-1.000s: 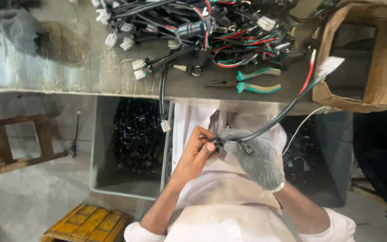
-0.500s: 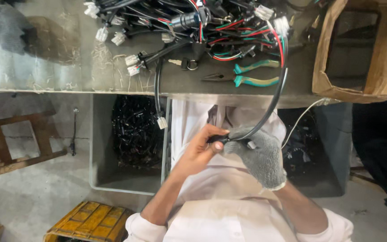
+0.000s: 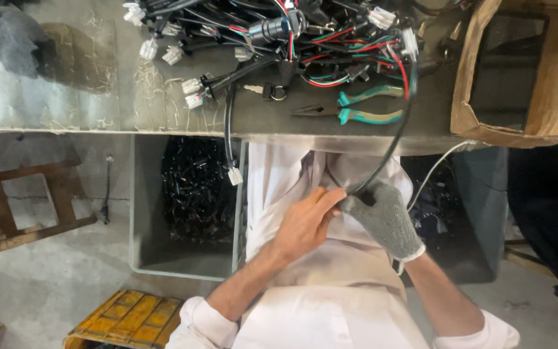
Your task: The person strips the outer insulation from multiple black wires using pliers, then drops the processed wires into a bin below the table. The person handles each wire one at a time, repeating the same stripping motion throughout the clip.
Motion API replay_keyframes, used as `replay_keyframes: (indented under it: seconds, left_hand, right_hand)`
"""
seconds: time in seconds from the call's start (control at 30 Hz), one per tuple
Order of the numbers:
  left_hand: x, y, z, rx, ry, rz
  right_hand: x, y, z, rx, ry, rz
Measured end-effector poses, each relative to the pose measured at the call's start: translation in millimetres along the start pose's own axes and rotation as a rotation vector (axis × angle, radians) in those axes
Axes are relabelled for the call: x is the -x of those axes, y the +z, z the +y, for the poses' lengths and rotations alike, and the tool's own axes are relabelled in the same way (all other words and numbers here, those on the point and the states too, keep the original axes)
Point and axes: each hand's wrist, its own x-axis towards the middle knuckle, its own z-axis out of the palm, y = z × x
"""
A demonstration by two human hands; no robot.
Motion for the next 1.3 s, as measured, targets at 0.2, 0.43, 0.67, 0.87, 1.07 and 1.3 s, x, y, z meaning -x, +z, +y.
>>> replay_keyframes:
  seconds: [0.2,0.43,0.67,0.87,1.07,1.3]
  left_hand:
    - [-12.6,-21.5,-6.5,0.023,0.071,-0.055]
    - [-28.5,-71.8,-4.4,0.695,-0.251,0.116]
    - [-15.7,-78.1,27.1,0.626,-0.293,0.038]
    - [-11.0,-74.4,49.8,0.283,-0.114,0.081]
    - [-16.5,-80.8,51.5,0.157,-0.097,0.116]
    - [-19.1,-92.8,41.4,0.321,-0.193,0.045]
  right_hand:
    - [8.0,-19.0,-44.3,-0.244,-0.053,-0.059]
    - [-44.6,-44.9,-86.9,0.931,-0.990,0.455]
    - [-34.6,-40.5,-77.2,0.656,-0.788,0.241]
    - [-2.8,1.5,-48.4,-0.561,0.079,0.031]
    - [-13.2,23.5,-48.9,-0.463,-0.241,0.113]
    - [3.0,32.3,-50.2,-0.091,-0.126,0.100]
